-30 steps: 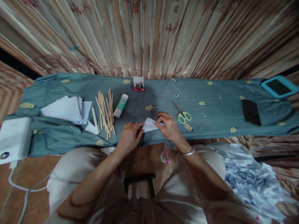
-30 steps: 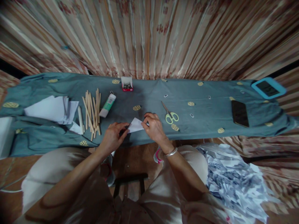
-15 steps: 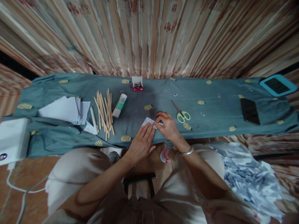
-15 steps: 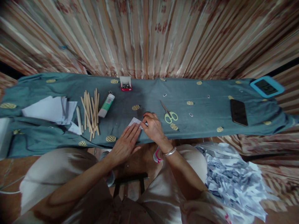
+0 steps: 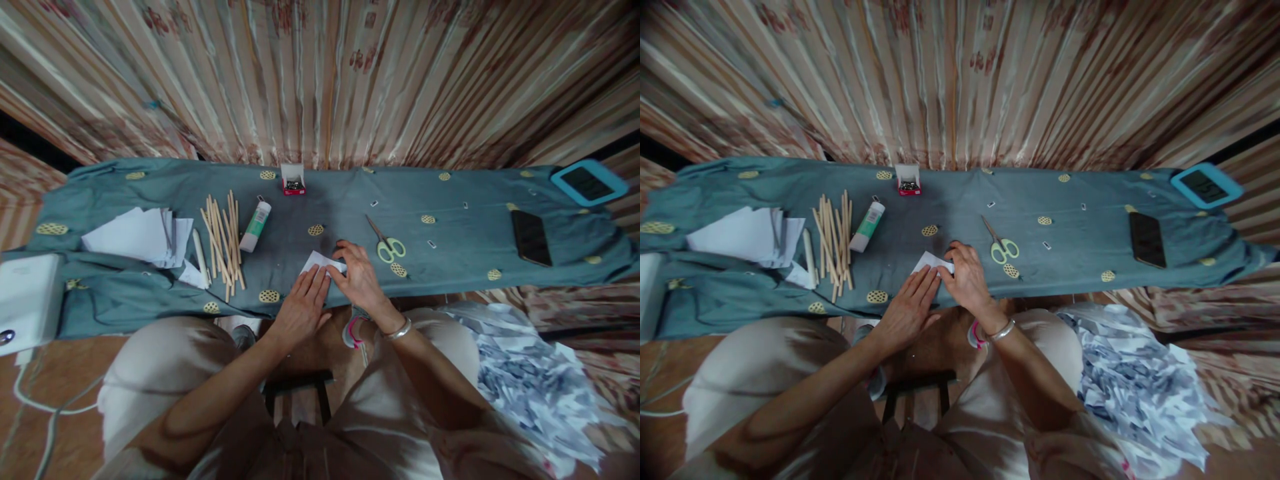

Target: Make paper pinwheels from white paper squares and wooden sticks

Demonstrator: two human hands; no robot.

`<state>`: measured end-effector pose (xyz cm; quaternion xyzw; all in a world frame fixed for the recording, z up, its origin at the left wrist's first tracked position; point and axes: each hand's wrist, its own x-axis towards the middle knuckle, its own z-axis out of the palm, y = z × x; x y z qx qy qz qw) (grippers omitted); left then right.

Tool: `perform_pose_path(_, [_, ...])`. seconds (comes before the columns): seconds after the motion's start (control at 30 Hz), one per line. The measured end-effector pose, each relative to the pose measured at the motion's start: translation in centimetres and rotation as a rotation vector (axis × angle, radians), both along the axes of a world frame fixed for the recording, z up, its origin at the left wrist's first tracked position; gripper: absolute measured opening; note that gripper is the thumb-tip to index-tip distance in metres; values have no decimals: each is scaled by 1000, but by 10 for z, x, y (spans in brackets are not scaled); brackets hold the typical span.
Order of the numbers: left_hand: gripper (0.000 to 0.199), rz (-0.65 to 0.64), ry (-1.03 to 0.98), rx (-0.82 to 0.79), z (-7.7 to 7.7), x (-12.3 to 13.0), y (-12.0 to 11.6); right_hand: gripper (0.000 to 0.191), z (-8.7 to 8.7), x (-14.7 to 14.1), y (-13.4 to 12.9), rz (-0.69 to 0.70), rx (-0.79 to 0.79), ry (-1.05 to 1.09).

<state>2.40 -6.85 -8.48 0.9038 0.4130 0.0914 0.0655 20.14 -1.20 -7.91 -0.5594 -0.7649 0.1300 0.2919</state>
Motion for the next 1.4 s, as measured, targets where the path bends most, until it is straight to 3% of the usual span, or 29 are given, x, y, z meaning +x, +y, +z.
perform_pose_path(0.37, [62,6,-13,28,-2,-15,-6,36,-8,9,-16,-79,-23,-18])
perform_pose_path(0.83, [54,102,-13,57,9,-63,-31,22,-12,31,-19,-105,1,38])
perform_pose_path(1.13, [43,236,-236,-42,16,-59,-25,32,-2,33,-4,-34,-60,119])
perform_pose_path(1.4, [48,469,-695,-281,12,-43,9,5,1,23,5,43,-184,269])
